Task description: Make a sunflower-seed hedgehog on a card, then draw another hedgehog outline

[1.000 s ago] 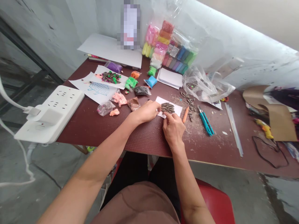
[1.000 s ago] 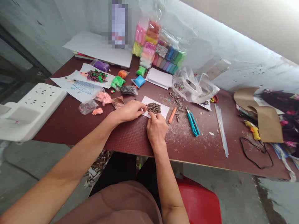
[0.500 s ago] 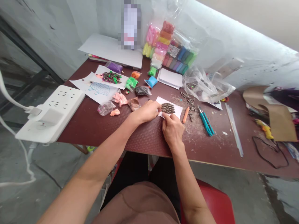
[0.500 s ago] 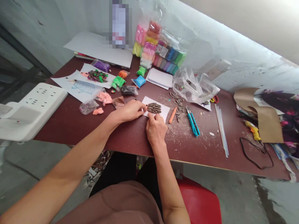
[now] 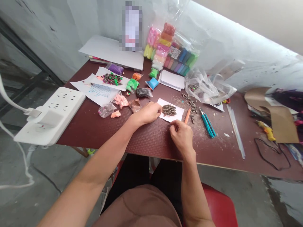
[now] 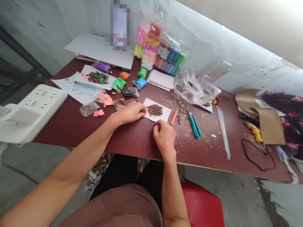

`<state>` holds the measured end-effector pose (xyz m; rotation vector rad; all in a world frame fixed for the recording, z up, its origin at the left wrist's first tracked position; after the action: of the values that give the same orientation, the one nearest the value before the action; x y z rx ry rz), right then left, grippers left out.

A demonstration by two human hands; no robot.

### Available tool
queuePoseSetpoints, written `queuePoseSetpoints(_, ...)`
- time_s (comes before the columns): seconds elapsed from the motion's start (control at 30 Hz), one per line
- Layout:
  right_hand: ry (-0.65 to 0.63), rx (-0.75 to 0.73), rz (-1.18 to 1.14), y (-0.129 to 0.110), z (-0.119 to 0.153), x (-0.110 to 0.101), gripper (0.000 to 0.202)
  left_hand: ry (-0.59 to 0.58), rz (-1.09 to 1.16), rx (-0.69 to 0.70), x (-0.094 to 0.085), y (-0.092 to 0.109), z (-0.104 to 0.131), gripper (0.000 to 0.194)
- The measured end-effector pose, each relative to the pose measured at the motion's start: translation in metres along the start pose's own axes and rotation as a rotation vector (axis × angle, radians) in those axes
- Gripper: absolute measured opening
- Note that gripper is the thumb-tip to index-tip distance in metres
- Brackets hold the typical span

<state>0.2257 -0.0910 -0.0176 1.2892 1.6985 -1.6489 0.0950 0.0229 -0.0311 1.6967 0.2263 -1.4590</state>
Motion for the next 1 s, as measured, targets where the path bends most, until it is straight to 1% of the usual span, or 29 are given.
queuePoseSetpoints(0.07,-0.037,-0.025,0.029,-0.003,0.003,0.001,0.023,0.003,0.001,-0.012,-0.001,-0.001,0.000,0.025)
queuePoseSetpoints(0.17,-0.018,-0.041,0.039,-0.005,0.001,0.003,0.027,0.015,0.001,-0.038,-0.005,-0.002,0.002,0.023)
queuePoseSetpoints(0.27,-0.004,-0.022,-0.064,-0.004,-0.006,0.003,0.023,0.035,0.068,-0.085,-0.010,-0.002,0.005,0.020)
queuePoseSetpoints(0.3,0.000,-0.005,-0.132,-0.004,-0.008,0.003,0.019,0.043,0.127,-0.104,-0.012,-0.001,0.006,0.018)
queuePoseSetpoints(0.37,0.011,0.025,-0.314,-0.005,-0.011,0.001,0.015,0.045,0.316,-0.132,-0.012,0.001,0.006,0.016)
queuePoseSetpoints(0.43,0.031,0.023,-0.493,-0.010,-0.013,-0.004,0.018,0.021,0.546,-0.118,-0.008,0.006,0.005,0.015)
queuePoseSetpoints(0.5,0.069,-0.018,-0.580,-0.019,-0.013,-0.009,0.020,-0.011,0.723,-0.112,-0.004,0.011,0.004,0.013)
queuePoseSetpoints(0.57,0.098,-0.073,-0.570,-0.029,-0.013,-0.013,0.017,-0.023,0.835,-0.125,-0.001,0.013,0.003,0.011)
queuePoseSetpoints(0.67,0.079,-0.099,-0.525,-0.038,-0.014,-0.011,0.016,-0.005,0.933,-0.141,-0.002,0.013,0.003,0.012)
queuePoseSetpoints(0.77,0.064,-0.098,-0.491,-0.042,-0.014,-0.007,0.015,0.011,0.951,-0.167,-0.002,0.010,0.003,0.012)
queuePoseSetpoints(0.9,0.069,-0.147,-0.409,-0.046,-0.017,-0.004,0.010,0.009,0.934,-0.185,0.000,0.007,0.003,0.009)
queuePoseSetpoints(1.0,0.072,-0.110,-0.388,-0.042,-0.020,0.000,0.008,0.000,0.951,-0.176,0.001,0.007,0.002,0.010)
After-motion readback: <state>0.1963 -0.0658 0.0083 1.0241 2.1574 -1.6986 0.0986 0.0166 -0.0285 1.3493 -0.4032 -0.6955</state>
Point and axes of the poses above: each hand's wrist, its own z-axis away from the middle knuckle, its own x-axis out of the palm, y = z × x, the point moved 7 cm from there along -z, towards the middle knuckle, and after that the axes turned 10 degrees about -z, right-handed, at the moved point
